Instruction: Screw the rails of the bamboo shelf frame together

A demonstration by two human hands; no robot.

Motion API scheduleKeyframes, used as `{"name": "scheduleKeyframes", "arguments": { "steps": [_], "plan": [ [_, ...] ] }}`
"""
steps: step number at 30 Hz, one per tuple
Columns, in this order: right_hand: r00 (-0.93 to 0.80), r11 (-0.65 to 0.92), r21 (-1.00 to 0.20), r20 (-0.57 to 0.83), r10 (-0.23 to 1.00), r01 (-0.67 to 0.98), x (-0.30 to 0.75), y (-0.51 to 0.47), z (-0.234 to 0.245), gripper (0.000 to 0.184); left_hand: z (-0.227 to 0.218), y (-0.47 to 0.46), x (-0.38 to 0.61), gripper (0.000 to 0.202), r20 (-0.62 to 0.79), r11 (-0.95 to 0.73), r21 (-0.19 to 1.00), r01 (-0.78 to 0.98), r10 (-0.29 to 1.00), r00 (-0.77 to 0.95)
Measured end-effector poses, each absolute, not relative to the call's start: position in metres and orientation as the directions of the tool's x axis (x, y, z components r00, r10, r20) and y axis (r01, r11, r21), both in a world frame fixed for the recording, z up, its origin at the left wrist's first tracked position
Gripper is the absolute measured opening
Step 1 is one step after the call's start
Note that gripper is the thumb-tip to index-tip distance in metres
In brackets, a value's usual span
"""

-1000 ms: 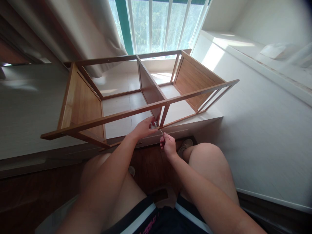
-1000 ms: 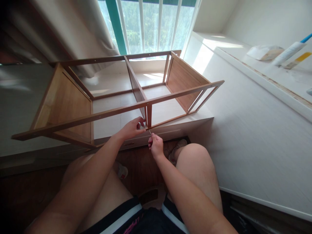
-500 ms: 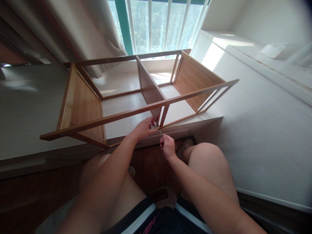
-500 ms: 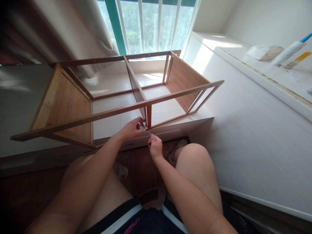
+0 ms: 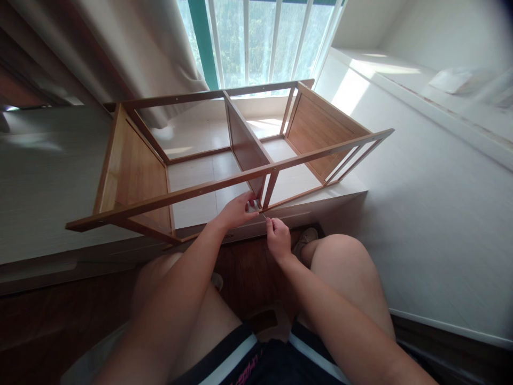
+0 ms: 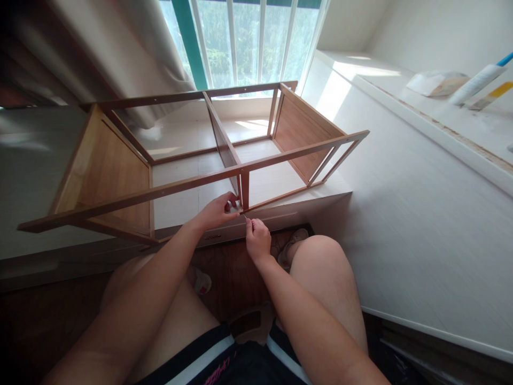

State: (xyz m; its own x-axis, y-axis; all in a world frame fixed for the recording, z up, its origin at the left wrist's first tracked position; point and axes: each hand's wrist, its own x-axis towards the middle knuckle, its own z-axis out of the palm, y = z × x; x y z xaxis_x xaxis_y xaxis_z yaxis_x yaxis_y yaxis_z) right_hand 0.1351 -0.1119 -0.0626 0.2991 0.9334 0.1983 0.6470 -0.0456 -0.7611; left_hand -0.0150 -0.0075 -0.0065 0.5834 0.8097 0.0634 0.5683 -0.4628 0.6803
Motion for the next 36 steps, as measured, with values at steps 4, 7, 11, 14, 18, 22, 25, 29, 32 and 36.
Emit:
{"name": "scheduleKeyframes", "arguments": {
  "steps": [4,7,11,14,18,22,25,29,32,36],
  "plan": [
    [0.257,-0.054,-0.646,0.225,0.94,0.761,0.135,-0.113,-0.059,0.037,-0.007,-0.008,-0.015,0.034,0.068,-0.466,0.681,0.566,0.809,0.584],
    [0.251,-0.05,-0.623,0.239,0.938,0.781,0.135,-0.114,-0.059,0.036,-0.006,-0.009,-0.015,0.034,0.067,-0.464,0.679,0.569,0.811,0.581],
    [0.29,-0.035,-0.765,0.2,0.936,0.643,0.135,-0.113,-0.062,0.04,-0.005,-0.009,-0.014,0.034,0.049,-0.452,0.676,0.582,0.816,0.577],
    [0.322,-0.041,-0.906,0.106,0.941,0.42,0.132,-0.112,-0.067,0.045,-0.004,-0.009,-0.014,0.034,0.037,-0.443,0.673,0.592,0.82,0.571],
    [0.318,-0.104,-0.988,-0.065,0.946,0.11,0.127,-0.111,-0.073,0.046,-0.004,-0.01,-0.014,0.034,0.047,-0.447,0.676,0.587,0.82,0.57],
    [0.272,-0.183,-0.965,-0.229,0.935,-0.186,0.125,-0.107,-0.076,0.045,-0.005,-0.009,-0.014,0.034,0.052,-0.447,0.688,0.572,0.816,0.576],
    [0.237,-0.216,-0.918,-0.303,0.923,-0.333,0.125,-0.105,-0.076,0.044,-0.005,-0.009,-0.014,0.034,0.049,-0.446,0.687,0.574,0.816,0.576],
    [0.205,-0.244,-0.88,-0.348,0.915,-0.407,0.125,-0.105,-0.074,0.043,-0.005,-0.009,-0.014,0.035,0.033,-0.435,0.687,0.582,0.819,0.572],
    [0.248,-0.221,-0.908,-0.321,0.914,-0.357,0.124,-0.106,-0.073,0.044,-0.004,-0.009,-0.014,0.035,0.031,-0.431,0.69,0.582,0.821,0.57],
    [0.351,-0.168,-0.965,-0.231,0.907,-0.202,0.126,-0.108,-0.075,0.046,-0.003,-0.01,-0.014,0.035,0.029,-0.427,0.688,0.586,0.824,0.566]
  ]
}}
